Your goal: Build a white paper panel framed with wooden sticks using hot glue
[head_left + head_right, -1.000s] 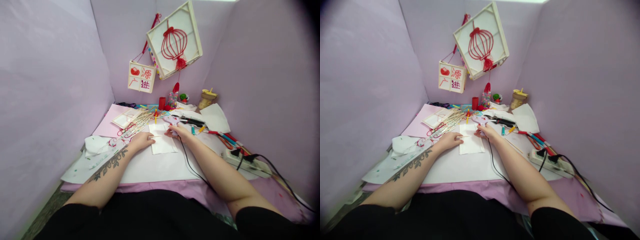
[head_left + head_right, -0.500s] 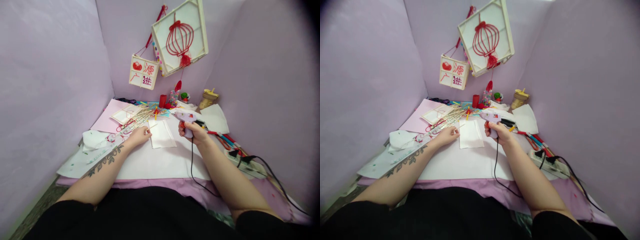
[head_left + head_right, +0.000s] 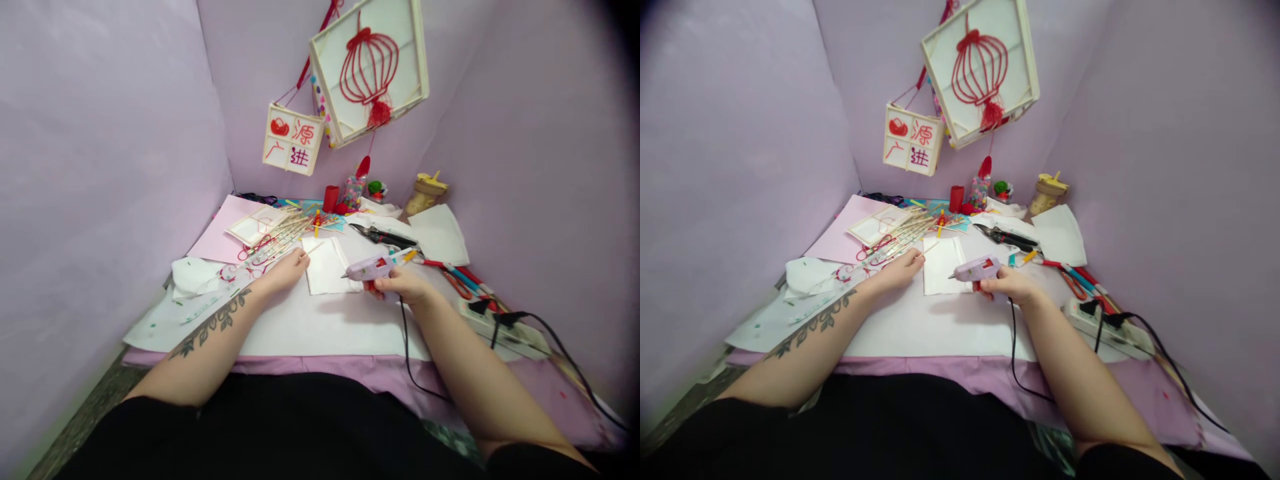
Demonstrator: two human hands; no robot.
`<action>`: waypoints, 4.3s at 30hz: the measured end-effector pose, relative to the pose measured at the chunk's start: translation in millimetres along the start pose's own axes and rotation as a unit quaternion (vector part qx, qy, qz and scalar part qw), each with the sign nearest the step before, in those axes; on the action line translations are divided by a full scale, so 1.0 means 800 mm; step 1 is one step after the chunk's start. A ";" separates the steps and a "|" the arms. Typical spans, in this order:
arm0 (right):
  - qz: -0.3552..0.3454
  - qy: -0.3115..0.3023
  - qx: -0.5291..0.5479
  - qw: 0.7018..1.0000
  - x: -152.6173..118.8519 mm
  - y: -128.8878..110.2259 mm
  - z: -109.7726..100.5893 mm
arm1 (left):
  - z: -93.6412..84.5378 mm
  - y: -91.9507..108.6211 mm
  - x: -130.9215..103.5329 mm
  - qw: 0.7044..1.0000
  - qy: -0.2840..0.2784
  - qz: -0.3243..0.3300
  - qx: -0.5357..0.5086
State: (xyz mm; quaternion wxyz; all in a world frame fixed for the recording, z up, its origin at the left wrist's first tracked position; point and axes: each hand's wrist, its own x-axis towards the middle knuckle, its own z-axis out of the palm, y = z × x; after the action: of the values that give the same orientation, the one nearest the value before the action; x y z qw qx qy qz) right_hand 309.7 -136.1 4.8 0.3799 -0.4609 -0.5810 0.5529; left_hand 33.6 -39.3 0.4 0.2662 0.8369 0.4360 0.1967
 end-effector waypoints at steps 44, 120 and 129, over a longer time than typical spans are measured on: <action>0.021 -0.010 -0.269 0.963 0.028 -0.009 0.055 | 0.008 0.011 0.000 0.984 -0.047 0.004 0.170; 0.127 0.070 -0.319 0.937 0.006 -0.025 0.044 | 0.010 -0.002 0.003 0.985 -0.043 0.019 0.166; 0.166 0.077 -0.344 0.921 0.001 -0.016 0.018 | 0.009 -0.002 0.003 0.983 -0.048 0.019 0.176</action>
State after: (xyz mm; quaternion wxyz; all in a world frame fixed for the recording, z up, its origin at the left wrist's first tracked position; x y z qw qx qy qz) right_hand 294.2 -139.2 15.7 0.1444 -0.6943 -0.6192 0.3371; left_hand 38.1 -38.4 -5.7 0.1313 0.8873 0.4347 0.0811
